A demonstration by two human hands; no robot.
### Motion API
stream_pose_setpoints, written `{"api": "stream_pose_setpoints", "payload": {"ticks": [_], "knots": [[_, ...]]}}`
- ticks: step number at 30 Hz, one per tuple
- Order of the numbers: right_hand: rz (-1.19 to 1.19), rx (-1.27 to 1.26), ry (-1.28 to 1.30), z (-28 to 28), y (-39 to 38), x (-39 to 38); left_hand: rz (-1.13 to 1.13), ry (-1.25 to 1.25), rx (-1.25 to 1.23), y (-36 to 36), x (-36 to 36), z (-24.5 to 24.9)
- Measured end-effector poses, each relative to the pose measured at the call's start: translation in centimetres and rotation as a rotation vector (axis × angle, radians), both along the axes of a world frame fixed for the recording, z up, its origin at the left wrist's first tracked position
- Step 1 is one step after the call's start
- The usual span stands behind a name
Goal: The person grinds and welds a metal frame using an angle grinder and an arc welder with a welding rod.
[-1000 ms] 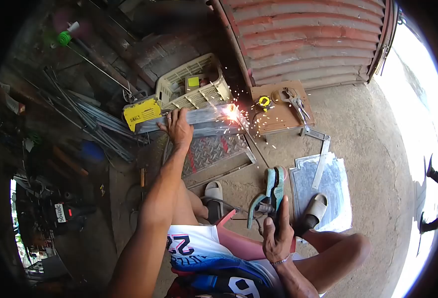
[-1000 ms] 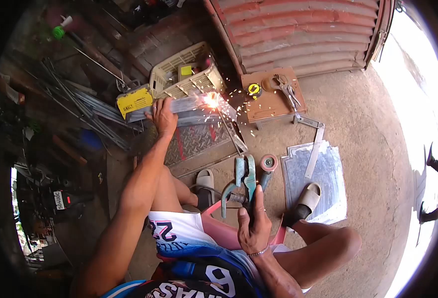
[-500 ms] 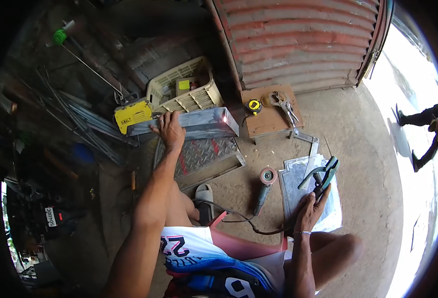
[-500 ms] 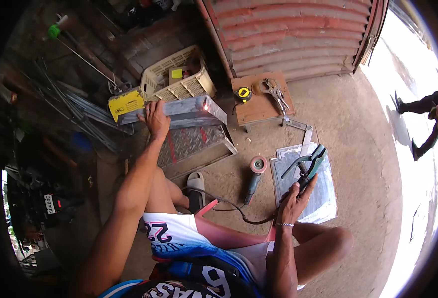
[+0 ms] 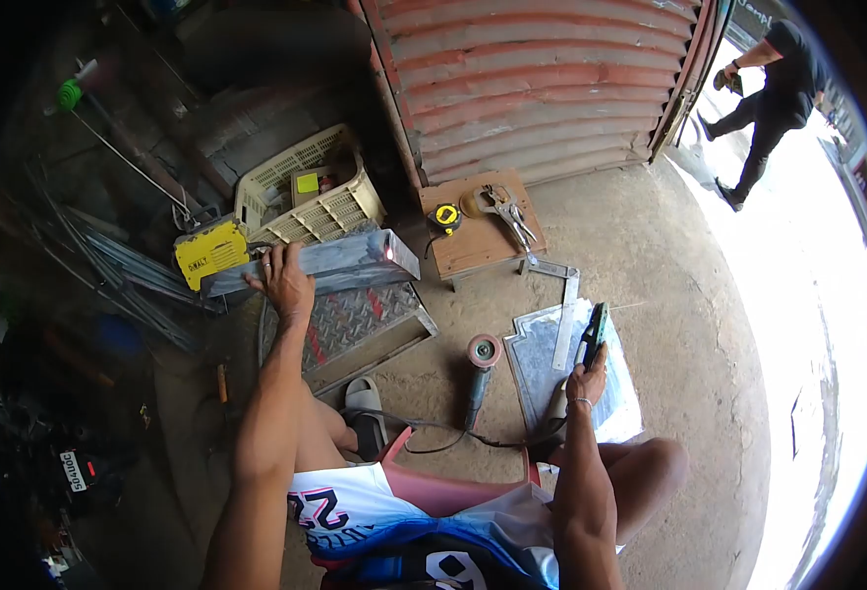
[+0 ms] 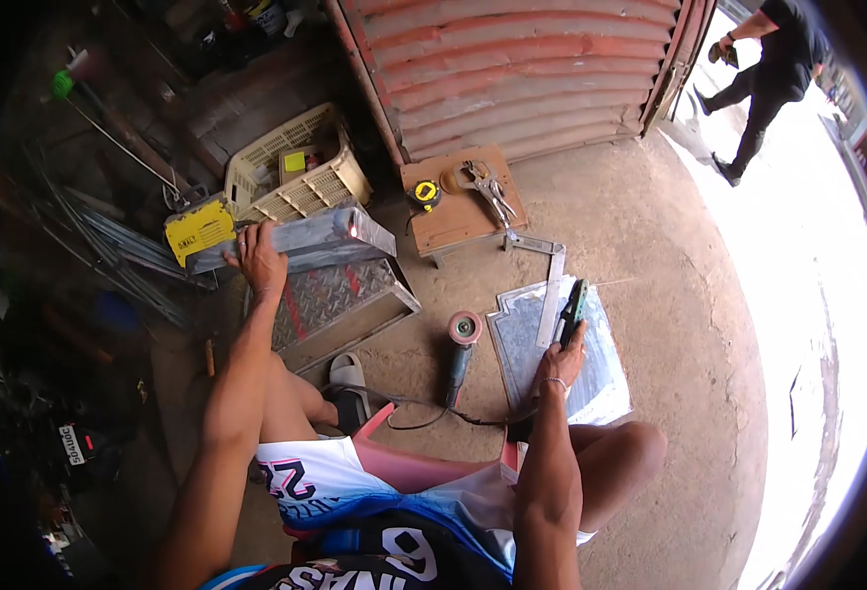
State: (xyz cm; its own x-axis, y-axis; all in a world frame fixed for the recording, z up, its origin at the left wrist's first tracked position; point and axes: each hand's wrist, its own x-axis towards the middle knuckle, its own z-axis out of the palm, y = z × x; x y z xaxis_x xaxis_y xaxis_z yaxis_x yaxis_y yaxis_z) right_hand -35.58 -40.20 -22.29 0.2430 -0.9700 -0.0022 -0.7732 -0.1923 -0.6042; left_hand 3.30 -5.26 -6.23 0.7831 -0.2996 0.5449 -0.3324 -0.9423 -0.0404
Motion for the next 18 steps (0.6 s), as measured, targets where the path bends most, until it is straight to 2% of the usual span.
{"api": "stream_pose_setpoints", "payload": {"ticks": [2, 7, 13, 18], "knots": [[-0.062, 0.165, -0.038, -0.1, 0.0, -0.3, 0.003, -0.013, 0.009, 0.1, -0.2, 0.2], [-0.129, 0.142, -0.138, -2.8, -1.2, -0.2, -0.014, 0.002, -0.028, 0.1, -0.8, 0.2], [-0.085, 0.073, 0.034, -7.7, -4.0, 0.0, 0.018, 0.028, 0.004, 0.3, -1.6, 0.6], [-0.192, 0.131, 0.113, -10.7, -6.4, -0.4, 0.003, 0.019, -0.001, 0.4, -2.4, 0.5]]}}
